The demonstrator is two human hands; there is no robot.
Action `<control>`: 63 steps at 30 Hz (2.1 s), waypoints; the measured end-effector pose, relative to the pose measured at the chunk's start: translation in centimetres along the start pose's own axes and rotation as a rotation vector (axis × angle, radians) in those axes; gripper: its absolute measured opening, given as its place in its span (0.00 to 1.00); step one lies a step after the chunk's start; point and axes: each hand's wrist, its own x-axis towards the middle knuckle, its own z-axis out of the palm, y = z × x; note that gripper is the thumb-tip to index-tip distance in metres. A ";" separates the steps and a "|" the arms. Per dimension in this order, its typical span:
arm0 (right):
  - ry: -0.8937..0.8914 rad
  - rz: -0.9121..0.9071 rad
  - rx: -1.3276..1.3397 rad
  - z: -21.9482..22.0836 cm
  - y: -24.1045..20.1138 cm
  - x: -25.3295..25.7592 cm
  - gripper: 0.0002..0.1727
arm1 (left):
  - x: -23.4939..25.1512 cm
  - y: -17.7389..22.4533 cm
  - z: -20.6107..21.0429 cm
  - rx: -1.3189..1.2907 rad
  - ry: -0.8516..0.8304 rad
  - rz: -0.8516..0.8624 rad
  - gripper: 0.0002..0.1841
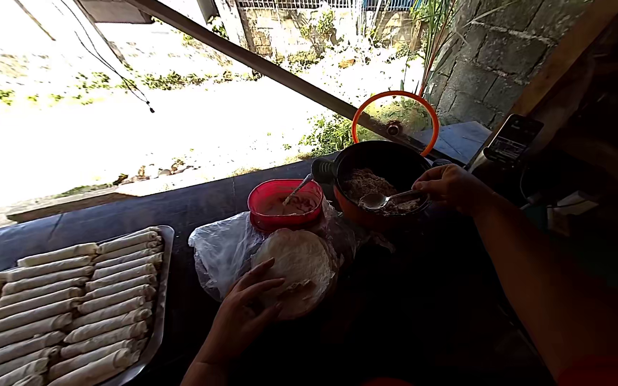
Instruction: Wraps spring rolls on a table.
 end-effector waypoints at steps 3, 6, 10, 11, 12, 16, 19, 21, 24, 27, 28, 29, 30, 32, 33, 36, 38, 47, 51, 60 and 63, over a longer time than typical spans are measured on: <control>-0.001 -0.007 0.019 0.0 0.0 -0.1 0.06 | 0.0 0.1 0.0 0.005 -0.003 -0.003 0.19; 0.005 -0.012 -0.008 0.5 0.1 0.1 0.06 | 0.0 0.0 0.0 0.009 -0.010 -0.001 0.19; 0.005 -0.030 -0.039 0.4 0.1 0.2 0.06 | 0.0 -0.1 0.0 0.011 -0.010 -0.010 0.19; 0.009 -0.031 -0.044 0.3 0.2 0.2 0.06 | 0.0 -0.1 0.0 0.008 -0.009 -0.010 0.19; 0.015 -0.033 -0.049 0.1 0.2 0.3 0.06 | 0.0 -0.1 0.0 0.008 -0.007 -0.009 0.19; 0.028 -0.051 -0.065 0.1 0.4 0.3 0.06 | 0.0 0.0 0.0 0.009 -0.005 -0.009 0.19; 0.033 -0.062 -0.067 0.5 0.3 0.3 0.06 | 0.0 -0.1 -0.1 0.011 -0.013 -0.007 0.19; 0.038 -0.075 -0.084 0.7 0.0 0.3 0.06 | 0.0 -0.2 0.0 0.013 -0.012 -0.005 0.19; 0.040 -0.125 -0.160 1.1 -0.6 0.0 0.06 | 0.0 -0.1 -0.1 0.016 -0.015 -0.011 0.19; 0.059 -0.193 -0.282 1.7 -1.8 -0.6 0.07 | 0.0 -0.1 -0.1 0.007 -0.015 -0.010 0.19; 0.070 -0.206 -0.328 2.0 -2.6 -0.9 0.07 | 0.0 -0.1 -0.1 0.007 -0.015 -0.008 0.19; 0.070 -0.220 -0.370 2.2 -3.1 -1.1 0.07 | 0.0 -0.1 -0.1 0.008 -0.014 -0.008 0.19; 0.058 -0.231 -0.409 2.1 -3.3 -1.2 0.08 | 0.0 0.0 -0.1 0.007 -0.013 -0.007 0.19; 0.016 -0.230 -0.446 1.7 -3.2 -1.3 0.08 | 0.0 0.1 -0.1 0.006 -0.010 -0.004 0.19; -0.003 -0.224 -0.456 1.5 -3.1 -1.3 0.07 | 0.0 0.0 -0.1 0.010 -0.012 -0.003 0.19; -0.055 -0.187 -0.614 1.3 -2.3 -0.9 0.05 | 0.0 -0.1 -0.1 0.019 -0.014 -0.008 0.19; -0.033 -0.177 -0.713 1.8 -2.0 -0.8 0.05 | -0.1 0.0 -0.1 0.022 -0.017 -0.014 0.19; -0.049 -0.172 -0.756 2.5 -1.5 -0.3 0.08 | -0.1 -0.1 0.0 0.017 -0.005 -0.004 0.19; -0.068 -0.168 -0.622 2.1 -0.9 0.0 0.07 | -0.3 -0.2 0.0 0.013 -0.005 -0.003 0.19; -0.024 -0.303 -0.633 2.4 -2.8 -1.1 0.08 | 0.0 0.1 -0.2 -0.019 -0.022 -0.003 0.19; -0.027 -0.372 -0.665 3.7 -4.3 -2.2 0.07 | 0.1 0.7 -0.4 -0.018 -0.042 -0.031 0.20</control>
